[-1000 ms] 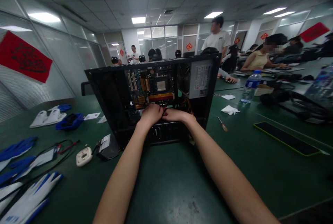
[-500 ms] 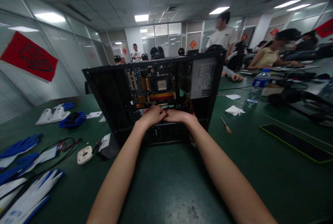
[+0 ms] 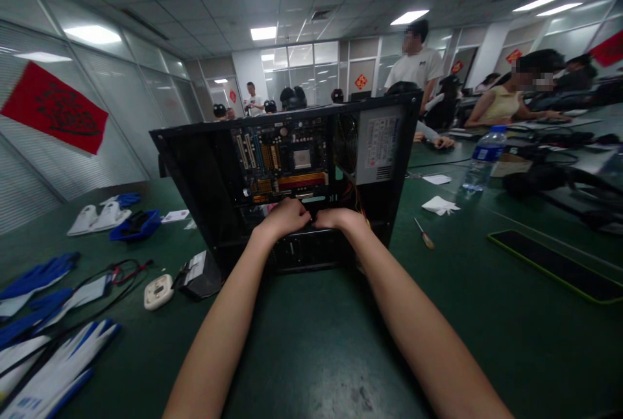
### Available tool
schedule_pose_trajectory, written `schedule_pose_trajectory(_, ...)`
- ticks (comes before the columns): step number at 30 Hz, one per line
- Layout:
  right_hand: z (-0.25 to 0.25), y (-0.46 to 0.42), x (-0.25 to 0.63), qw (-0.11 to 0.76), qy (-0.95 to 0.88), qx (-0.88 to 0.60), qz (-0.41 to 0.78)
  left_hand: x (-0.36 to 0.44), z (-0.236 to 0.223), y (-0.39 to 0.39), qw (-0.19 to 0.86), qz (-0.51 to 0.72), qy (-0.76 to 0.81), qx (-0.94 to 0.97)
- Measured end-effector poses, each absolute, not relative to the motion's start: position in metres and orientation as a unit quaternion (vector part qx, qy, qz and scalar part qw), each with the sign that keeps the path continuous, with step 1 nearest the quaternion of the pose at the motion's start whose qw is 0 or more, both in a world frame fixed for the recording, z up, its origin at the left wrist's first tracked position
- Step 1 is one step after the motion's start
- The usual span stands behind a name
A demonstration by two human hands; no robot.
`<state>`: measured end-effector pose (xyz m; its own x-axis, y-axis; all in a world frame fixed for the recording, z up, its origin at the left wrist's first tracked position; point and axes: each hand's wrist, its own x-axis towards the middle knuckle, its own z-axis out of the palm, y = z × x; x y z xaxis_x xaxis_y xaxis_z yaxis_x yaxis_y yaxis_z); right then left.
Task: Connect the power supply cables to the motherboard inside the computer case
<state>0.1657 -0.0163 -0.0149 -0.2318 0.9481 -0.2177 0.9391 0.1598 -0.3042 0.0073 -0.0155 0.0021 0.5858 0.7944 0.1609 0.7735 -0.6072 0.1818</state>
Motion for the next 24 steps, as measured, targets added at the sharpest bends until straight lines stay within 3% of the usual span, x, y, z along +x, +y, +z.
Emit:
schedule_pose_trajectory(3,-0.014,-0.017,0.167,-0.06,-0.729,-0.64,0.237,0.007,0.002,-0.016,0.052,0.119,0.446,0.886)
schedule_pose_trajectory(6,-0.011,-0.02,0.168,-0.031,-0.73,-0.649,0.213,0.006,0.001,-0.016,0.048,0.127,0.444,0.886)
schedule_pose_trajectory(16,-0.01,-0.019,0.166,0.388,-0.687,-0.589,0.174,0.004,0.005,-0.012,0.041,0.227,0.436,0.87)
schedule_pose_trajectory(20,-0.004,-0.019,0.166,0.527,-0.613,-0.528,0.259,-0.003,0.012,-0.008,0.074,0.322,0.417,0.847)
schedule_pose_trajectory(24,0.001,-0.025,0.162,0.598,-0.513,-0.439,0.431,-0.014,0.027,-0.011,0.133,0.442,0.405,0.789)
